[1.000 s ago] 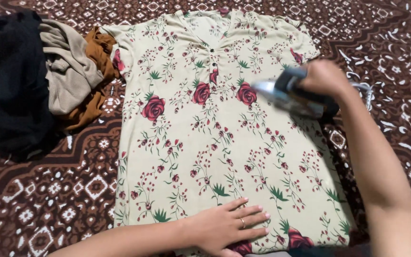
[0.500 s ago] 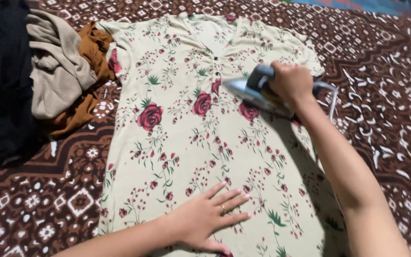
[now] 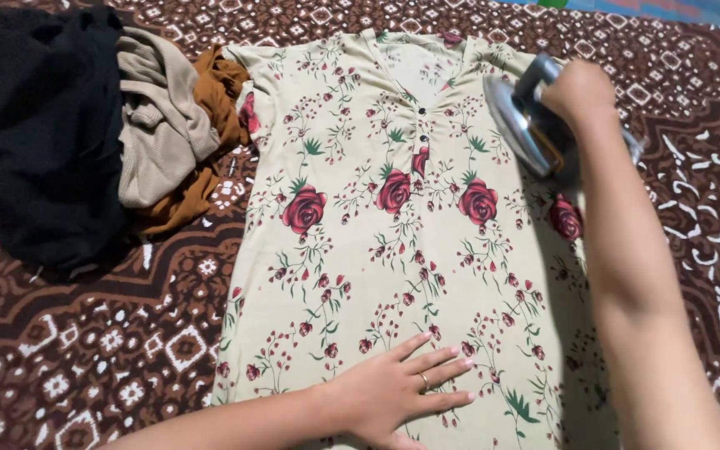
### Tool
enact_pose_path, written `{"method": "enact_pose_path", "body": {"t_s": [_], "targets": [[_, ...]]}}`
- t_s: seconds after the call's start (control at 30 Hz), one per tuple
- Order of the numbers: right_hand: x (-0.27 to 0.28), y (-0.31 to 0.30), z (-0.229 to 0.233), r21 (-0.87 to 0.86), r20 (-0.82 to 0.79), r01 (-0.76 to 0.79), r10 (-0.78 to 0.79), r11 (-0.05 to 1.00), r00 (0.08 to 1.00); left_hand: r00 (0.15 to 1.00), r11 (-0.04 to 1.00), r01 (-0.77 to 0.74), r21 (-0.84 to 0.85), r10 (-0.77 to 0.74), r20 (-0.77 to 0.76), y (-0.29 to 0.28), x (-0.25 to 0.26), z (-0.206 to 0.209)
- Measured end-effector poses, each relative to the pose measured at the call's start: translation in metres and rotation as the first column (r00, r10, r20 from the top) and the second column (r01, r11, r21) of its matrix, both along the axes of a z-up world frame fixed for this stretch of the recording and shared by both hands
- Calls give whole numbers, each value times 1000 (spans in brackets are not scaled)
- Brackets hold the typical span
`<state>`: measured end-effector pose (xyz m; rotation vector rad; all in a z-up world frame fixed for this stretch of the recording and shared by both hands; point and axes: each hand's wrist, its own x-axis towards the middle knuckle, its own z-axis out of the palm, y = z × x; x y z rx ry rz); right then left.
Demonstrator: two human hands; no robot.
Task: Ironing a floral patterned dress on a flat surface using a handheld iron.
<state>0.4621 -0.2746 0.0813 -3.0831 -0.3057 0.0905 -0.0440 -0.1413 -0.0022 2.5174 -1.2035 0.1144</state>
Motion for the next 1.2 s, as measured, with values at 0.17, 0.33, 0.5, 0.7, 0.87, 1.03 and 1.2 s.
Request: {"method": "enact_pose_path", "body": {"t_s": [0.17,0.33,0.5,0.7,0.87,1.03,1.2], "targets": [[-147,-9,64,10,-261,-129,127,992,957,998,998,9,-63,-13,-58,-1,-1,3],[-233,-36,86,-78,-411,-334,275,939,869,996,995,23,-102,-31,-79,0,0,11],[-211,-73,12,-137,189,-386,407,912,894,999,999,10,-38,-11,-36,0,-1,9],[-202,-71,6,-355,252,-226,326,907,911,1000,998,-12,-62,11,-21,-2,0,9],[-233,-63,59,-139,-127,-358,342,924,931,1000,1000,-15,-13,15,-15,-3,0,8],[-271,-78,78,-142,-327,-412,350,900,878,999,999,-28,26,27,34,-5,-2,12],[-298,-152,33,-164,-385,-543,453,824,804,968,964,182,-192,-141,208,-23,-16,24]]}}
